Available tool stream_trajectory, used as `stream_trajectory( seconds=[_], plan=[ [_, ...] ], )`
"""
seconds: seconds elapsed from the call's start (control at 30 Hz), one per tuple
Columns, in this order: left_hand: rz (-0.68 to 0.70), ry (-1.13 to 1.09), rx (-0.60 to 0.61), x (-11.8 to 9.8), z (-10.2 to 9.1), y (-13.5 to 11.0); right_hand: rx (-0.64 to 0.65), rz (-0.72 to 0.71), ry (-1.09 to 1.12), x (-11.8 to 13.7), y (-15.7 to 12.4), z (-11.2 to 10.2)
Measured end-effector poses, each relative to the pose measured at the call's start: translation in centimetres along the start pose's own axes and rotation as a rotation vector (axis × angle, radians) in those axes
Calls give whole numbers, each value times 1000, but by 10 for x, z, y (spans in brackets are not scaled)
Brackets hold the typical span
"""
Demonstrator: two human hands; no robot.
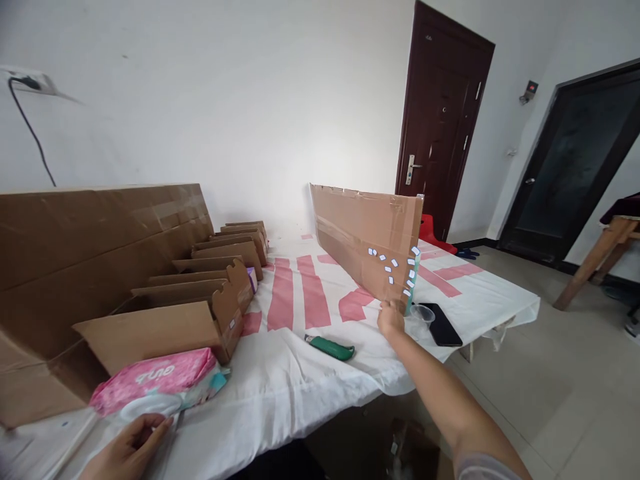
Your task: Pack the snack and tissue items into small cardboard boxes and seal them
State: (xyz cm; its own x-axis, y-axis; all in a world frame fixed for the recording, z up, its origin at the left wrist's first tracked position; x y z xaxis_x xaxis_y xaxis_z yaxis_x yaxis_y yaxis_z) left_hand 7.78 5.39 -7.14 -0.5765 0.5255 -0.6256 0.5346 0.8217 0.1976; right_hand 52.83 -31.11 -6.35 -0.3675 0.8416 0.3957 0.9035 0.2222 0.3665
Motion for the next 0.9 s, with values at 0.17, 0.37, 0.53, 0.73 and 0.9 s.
stream_trajectory(
  seconds=[0.17,0.37,0.53,0.73,0.9],
  plan=[
    [8,-45,-29,-2,-2,0,75,83,-115,-13,16,7],
    [27,-82,-62,-4,-3,1,139,92,-123,-17,21,14],
    [22,-74,-69,4,0,4,107,52,-42,-16,22,12],
    [-17,-80,-41,12,5,6,88,36,44,-14,28,14],
    [-13,-85,-52,14,5,6,91,-6,6,-13,25,9]
  ],
)
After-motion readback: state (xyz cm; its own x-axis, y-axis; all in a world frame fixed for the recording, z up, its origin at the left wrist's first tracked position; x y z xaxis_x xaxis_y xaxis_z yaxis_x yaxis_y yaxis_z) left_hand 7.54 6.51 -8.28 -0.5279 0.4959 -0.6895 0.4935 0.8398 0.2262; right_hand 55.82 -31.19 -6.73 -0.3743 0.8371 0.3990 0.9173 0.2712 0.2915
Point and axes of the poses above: each hand's wrist, its own y-axis towards the middle knuckle, its own z-axis out of the palm, x = y × z, the point moved 8 cm from there along y, towards the middle knuckle, and after that the axes turned 5 degrees about -x, right-handed, at the moved point
